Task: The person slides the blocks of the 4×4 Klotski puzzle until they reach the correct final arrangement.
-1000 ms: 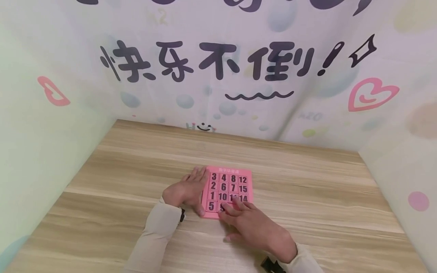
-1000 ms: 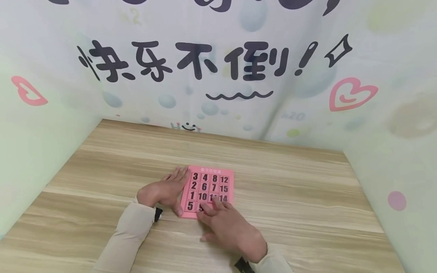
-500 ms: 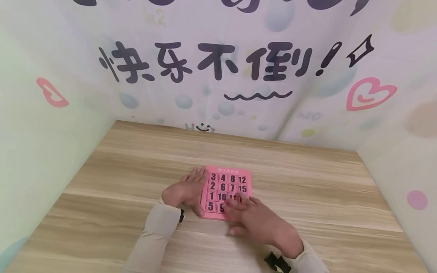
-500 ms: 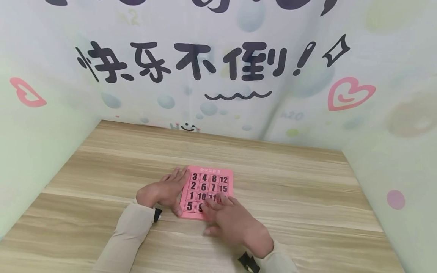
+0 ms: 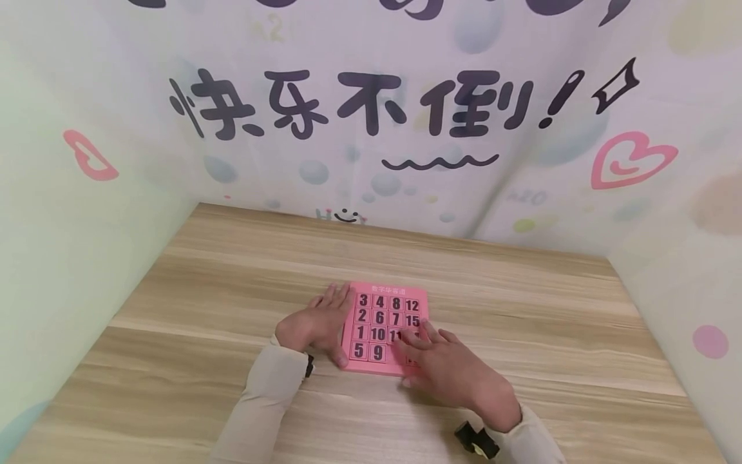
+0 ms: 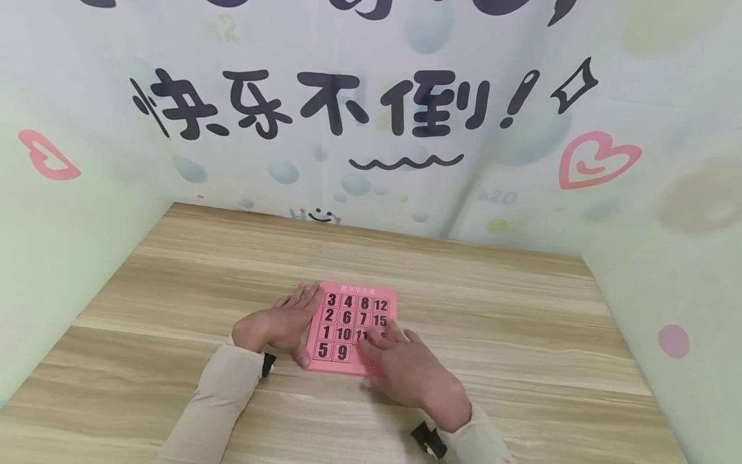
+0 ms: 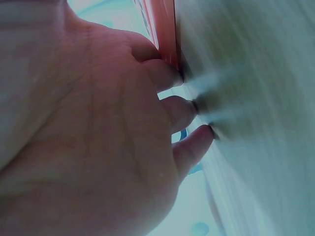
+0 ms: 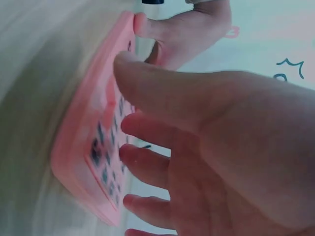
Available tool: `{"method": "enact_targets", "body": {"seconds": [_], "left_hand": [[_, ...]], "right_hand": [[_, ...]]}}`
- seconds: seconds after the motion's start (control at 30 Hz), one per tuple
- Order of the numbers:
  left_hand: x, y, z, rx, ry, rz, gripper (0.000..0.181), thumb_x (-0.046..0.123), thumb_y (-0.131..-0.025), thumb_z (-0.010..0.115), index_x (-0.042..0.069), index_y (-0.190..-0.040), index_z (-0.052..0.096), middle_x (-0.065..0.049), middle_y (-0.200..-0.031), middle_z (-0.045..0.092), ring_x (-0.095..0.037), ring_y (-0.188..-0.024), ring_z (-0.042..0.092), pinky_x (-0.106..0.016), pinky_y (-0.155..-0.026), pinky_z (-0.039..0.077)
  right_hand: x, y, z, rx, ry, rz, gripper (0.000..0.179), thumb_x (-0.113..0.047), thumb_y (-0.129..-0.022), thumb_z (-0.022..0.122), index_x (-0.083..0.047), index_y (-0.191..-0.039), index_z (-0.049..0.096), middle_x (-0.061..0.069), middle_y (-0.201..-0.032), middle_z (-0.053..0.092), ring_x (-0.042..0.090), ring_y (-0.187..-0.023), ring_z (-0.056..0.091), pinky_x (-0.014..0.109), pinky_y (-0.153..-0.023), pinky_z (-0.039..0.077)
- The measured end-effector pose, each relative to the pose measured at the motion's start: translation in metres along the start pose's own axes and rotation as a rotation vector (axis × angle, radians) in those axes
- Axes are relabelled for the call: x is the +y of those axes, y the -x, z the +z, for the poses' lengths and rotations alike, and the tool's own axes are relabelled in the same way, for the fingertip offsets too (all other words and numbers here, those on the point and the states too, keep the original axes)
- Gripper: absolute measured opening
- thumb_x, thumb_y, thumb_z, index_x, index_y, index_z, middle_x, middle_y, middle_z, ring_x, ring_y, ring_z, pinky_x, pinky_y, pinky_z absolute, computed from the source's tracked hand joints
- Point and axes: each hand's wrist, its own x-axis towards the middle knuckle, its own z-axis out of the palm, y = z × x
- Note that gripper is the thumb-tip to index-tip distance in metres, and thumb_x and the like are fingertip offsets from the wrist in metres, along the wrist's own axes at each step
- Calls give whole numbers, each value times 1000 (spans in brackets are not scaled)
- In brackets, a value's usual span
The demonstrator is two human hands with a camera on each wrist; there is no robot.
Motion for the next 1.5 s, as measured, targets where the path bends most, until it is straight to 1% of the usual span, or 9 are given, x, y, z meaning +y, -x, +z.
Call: {"method": "enact_targets", "body": {"seconds": [0.17, 0.4, 0.67, 1.0, 1.3, 1.5], "left_hand": [[-1, 0, 0, 0, 10, 0, 141, 38, -58, 93, 1, -158, 1, -16, -166, -7, -35, -153, -8, -48, -125, 4], [0, 1, -1, -5, 11, -2, 140, 38, -58, 92, 1, -158, 1, -15, -166, -7, -34, -153, -8, -48, -125, 4], [1, 1, -1, -5, 7, 4, 140, 37, -59, 92, 0, -158, 0, -16, -166, -8, -35, -153, -8, -48, -125, 3], [1, 1, -1, -10, 9, -2, 140, 37, -59, 92, 1, -158, 0, -15, -166, -8, -34, -153, -8, -48, -125, 3], [1, 1, -1, -10, 8, -2, 140, 36, -59, 92, 2, -158, 0, -15, -166, -8, -34, -153, -8, -47, -125, 3], [2, 2, -2, -9, 13, 2, 140, 36, -59, 92, 1, -158, 0, -15, -166, -8, -35, -153, -9, -48, -125, 2]], "right_hand": [[0, -4, 5, 15, 5, -31, 61, -47, -97, 57, -19, -150, 45, 8, -159, 36, 47, -144, 28, 63, -114, 30], [-1, -4, 6, 14, 10, -24, 61, -48, -95, 59, -19, -148, 48, 7, -157, 40, 46, -144, 31, 63, -113, 32], [-4, -1, 3, 15, 12, -31, 63, -46, -95, 60, -17, -149, 47, 8, -157, 39, 45, -144, 31, 63, -113, 32], [-9, -3, 5, -12, 1, 16, 60, -48, -95, 58, -19, -147, 50, 8, -156, 39, 44, -144, 32, 60, -116, 29], [-11, -2, 4, -18, -14, 21, 61, -47, -95, 60, -17, -147, 50, 8, -155, 41, 44, -143, 33, 61, -116, 29], [-12, -1, 3, -8, 16, 2, 61, -47, -94, 61, -17, -146, 51, 9, -153, 44, 44, -142, 36, 61, -114, 32]]}}
